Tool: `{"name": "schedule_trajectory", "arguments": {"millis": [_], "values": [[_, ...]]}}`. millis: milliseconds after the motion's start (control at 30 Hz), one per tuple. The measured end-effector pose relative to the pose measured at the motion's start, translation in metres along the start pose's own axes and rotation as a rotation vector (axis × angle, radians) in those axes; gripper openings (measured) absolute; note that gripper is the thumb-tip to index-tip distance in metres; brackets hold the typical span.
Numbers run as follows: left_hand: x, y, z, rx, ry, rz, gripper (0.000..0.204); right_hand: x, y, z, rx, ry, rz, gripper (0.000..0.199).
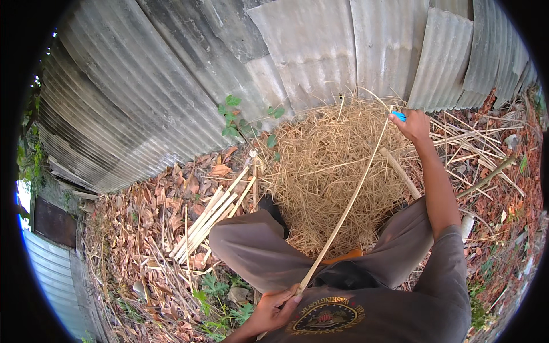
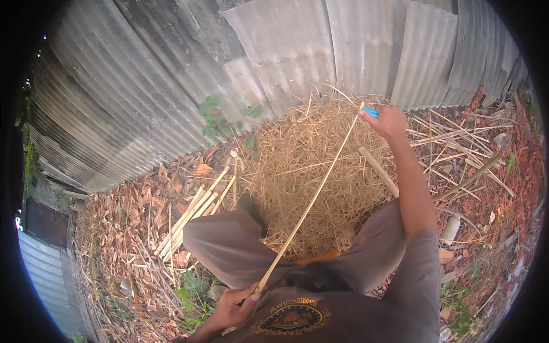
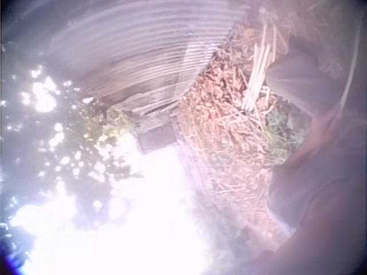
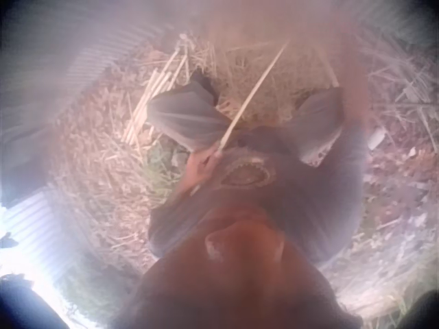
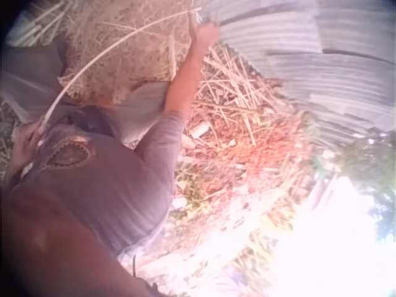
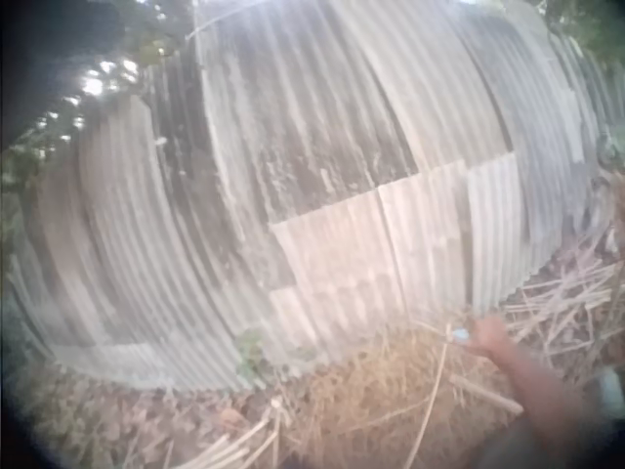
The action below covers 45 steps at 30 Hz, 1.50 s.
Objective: The person sits on the ground and uses a blue utility knife to shave a long, thin wooden stick. They hold the stick with their left hand and scrape along its length with the knife in their right hand, creating thin shavings that fall onto the ground.
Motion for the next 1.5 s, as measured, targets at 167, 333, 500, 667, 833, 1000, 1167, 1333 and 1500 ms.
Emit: {"name": "schedule_trajectory", "arguments": {"millis": [167, 333, 500, 667, 833, 1000, 1167, 1333, 1500], "values": [[0.009, 0.007, -0.001, 0.006, -0.052, 0.037, 0.021, -0.007, -0.004, 0.002, 0.115, -0.007, -0.081, 0.076], [0.014, 0.014, -0.044, 0.057, -0.009, 0.029, 0.027, -0.102, -0.019, -0.002, 0.103, -0.723, 0.079, 0.097], [0.031, 0.017, -0.004, 0.149, -0.004, -0.254, 0.028, -0.079, -0.013, 0.006, 0.037, -0.574, 0.294, 0.086], [0.014, 0.01, 0.088, 0.067, -0.101, -0.411, 0.037, 0.051, 0.023, -0.006, 0.071, -0.2, 0.396, 0.079], [-0.012, -0.003, 0.136, -0.057, -0.117, -0.614, 0.034, 0.097, 0.041, -0.033, 0.236, 0.078, 0.427, 0.073], [-0.036, 0.001, 0.157, -0.05, -0.091, -0.88, 0.038, 0.14, 0.036, -0.073, 0.273, 0.54, 0.447, 0.068], [-0.042, 0.001, 0.161, 0.046, -0.042, -1.074, 0.038, 0.167, 0.031, -0.099, 0.304, 0.673, 0.42, 0.068], [-0.049, 0.004, 0.155, 0.127, -0.008, -1.139, 0.038, 0.17, 0.031, -0.094, 0.181, 0.682, 0.392, 0.069], [-0.045, 0.008, 0.155, 0.133, 0.024, -1.192, 0.034, 0.176, 0.027, -0.088, 0.22, 0.576, 0.359, 0.07]]}}
Point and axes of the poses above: each hand's wrist, its own z-axis towards the middle knuckle, its own y-axis out of the back of the hand, x = y × z, the point moved 1 cm from there along z, towards the middle knuckle, and after that the axes turned 8 degrees about x, right-handed, at the moved point
